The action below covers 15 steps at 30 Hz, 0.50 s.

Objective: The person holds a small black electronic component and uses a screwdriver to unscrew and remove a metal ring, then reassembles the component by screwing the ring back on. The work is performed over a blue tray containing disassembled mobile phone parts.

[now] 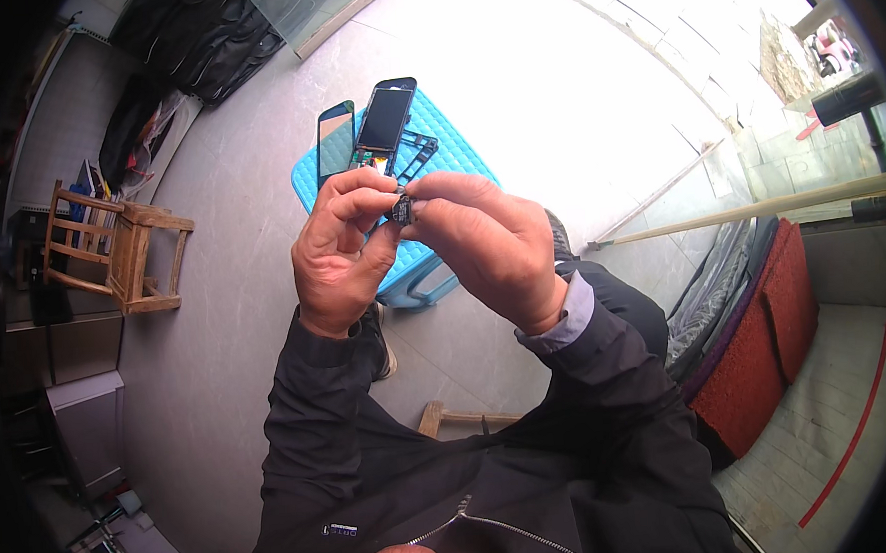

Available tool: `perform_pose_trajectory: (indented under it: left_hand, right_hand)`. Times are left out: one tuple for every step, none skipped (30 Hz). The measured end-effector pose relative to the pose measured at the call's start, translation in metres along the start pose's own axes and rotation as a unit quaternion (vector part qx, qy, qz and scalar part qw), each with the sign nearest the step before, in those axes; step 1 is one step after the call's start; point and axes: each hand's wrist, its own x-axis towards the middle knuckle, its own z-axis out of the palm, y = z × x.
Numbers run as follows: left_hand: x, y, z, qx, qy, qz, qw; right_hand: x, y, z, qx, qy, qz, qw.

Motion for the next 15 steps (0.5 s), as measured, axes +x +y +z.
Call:
perform_pose_trajectory:
  left_hand:
    - [-0.0002,0.0003,-0.0001,-0.004,-0.001,-0.007,1.000]
    - [-0.0007,0.0009,0.0000,-0.015,0.000,-0.018,1.000]
    - [-0.0013,0.0016,0.0001,-0.025,0.001,-0.029,0.999]
    - [-0.0015,0.0022,0.0000,-0.035,0.002,-0.040,0.999]
    - [-0.0014,0.0026,-0.0001,-0.044,0.000,-0.048,0.998]
    - [-0.0013,0.0029,-0.0002,-0.054,-0.001,-0.056,0.997]
    - [-0.0013,0.0032,-0.0004,-0.063,-0.002,-0.063,0.996]
    - [-0.0016,0.0036,0.0001,-0.079,0.001,-0.068,0.995]
    - [-0.0023,0.0040,0.0012,-0.095,0.004,-0.073,0.993]
    - [-0.0027,0.0041,0.0023,-0.112,0.008,-0.083,0.990]
    - [-0.0024,0.0037,0.0032,-0.123,0.008,-0.084,0.989]
    - [-0.0018,0.0032,0.0040,-0.136,0.009,-0.090,0.987]
    - [-0.0016,0.0027,0.0049,-0.149,0.010,-0.095,0.984]
    - [-0.0017,0.0024,0.0061,-0.156,0.015,-0.101,0.982]
    - [-0.0018,0.0022,0.0076,-0.164,0.021,-0.107,0.980]
  right_hand:
    - [0.0002,0.0003,0.0002,-0.001,0.000,0.000,1.000]
    - [0.0003,0.0006,0.0002,-0.003,-0.001,-0.002,1.000]
    - [0.0004,0.0009,0.0002,-0.005,-0.002,-0.004,1.000]
    - [0.0006,0.0012,0.0003,-0.008,-0.003,-0.006,1.000]
    - [0.0006,0.0016,0.0004,-0.008,-0.003,-0.009,1.000]
    - [0.0006,0.0021,0.0006,-0.009,-0.003,-0.011,1.000]
    - [0.0005,0.0026,0.0008,-0.010,-0.003,-0.013,1.000]
    - [0.0005,0.0033,0.0011,-0.017,-0.003,-0.020,1.000]
    - [0.0005,0.0041,0.0016,-0.024,-0.003,-0.027,0.999]
    - [0.0004,0.0046,0.0017,-0.032,-0.004,-0.034,0.999]
    - [0.0002,0.0050,0.0015,-0.041,-0.006,-0.037,0.998]
    - [0.0000,0.0053,0.0013,-0.050,-0.008,-0.041,0.998]
    - [-0.0003,0.0055,0.0012,-0.060,-0.010,-0.045,0.997]
    - [-0.0006,0.0057,0.0012,-0.064,-0.011,-0.048,0.997]
    - [-0.0009,0.0059,0.0011,-0.068,-0.011,-0.051,0.996]
